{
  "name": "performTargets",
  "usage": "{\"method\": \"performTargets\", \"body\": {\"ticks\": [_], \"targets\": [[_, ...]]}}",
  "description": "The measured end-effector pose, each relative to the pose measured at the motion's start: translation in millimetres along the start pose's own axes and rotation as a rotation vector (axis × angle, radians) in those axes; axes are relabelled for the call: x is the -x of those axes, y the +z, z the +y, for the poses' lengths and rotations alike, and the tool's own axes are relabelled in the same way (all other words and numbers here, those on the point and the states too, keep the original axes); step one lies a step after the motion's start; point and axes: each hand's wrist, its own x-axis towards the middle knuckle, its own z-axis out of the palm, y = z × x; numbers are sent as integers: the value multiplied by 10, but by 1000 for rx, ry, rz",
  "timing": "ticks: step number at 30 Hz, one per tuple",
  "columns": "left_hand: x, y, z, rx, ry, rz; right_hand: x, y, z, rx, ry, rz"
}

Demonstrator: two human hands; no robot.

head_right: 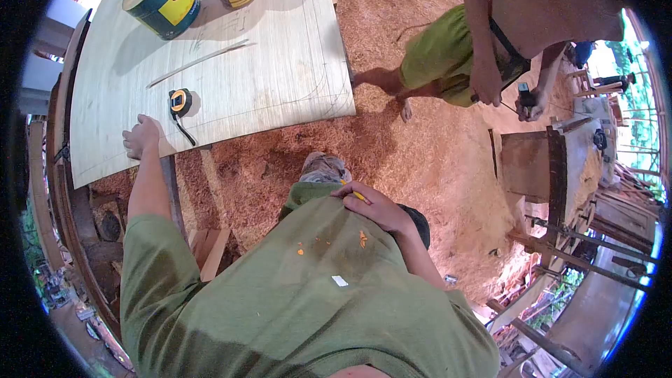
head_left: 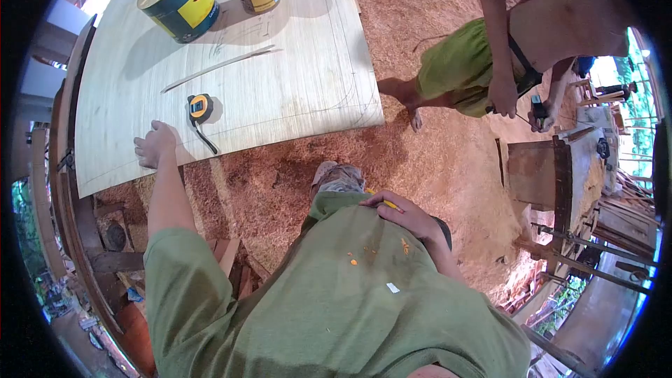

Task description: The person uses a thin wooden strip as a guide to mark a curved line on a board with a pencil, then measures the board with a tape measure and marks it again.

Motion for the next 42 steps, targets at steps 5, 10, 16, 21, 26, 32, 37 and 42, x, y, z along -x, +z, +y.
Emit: {"method": "performTargets", "body": {"ticks": [5, 10, 16, 21, 26, 32, 37, 42], "targets": [[9, -24, -11, 13, 10, 0, 22, 18, 33, -26, -8, 5], [10, -22, -2, 26, 7, -24, 42, 3, 100, 61, -42, 16], [-44, 51, -29, 26, 19, 22, 67, 24, 121, 22, -25, 34], [-18, 20, -9, 17, 6, 3, 71, 83, 142, -152, -35, 65], [-57, 49, -32, 18, 7, -7, 151, 27, 62, -289, -275, 207], [-82, -14, 49, -16, -3, -41, 92, -239, 3, -137, -120, 560], [-135, 42, 41, -17, 0, -62, -6, -556, -289, -177, -105, 855], [-286, 82, 163, 61, -93, -60, -500, -901, -297, -740, -378, 707]]}}
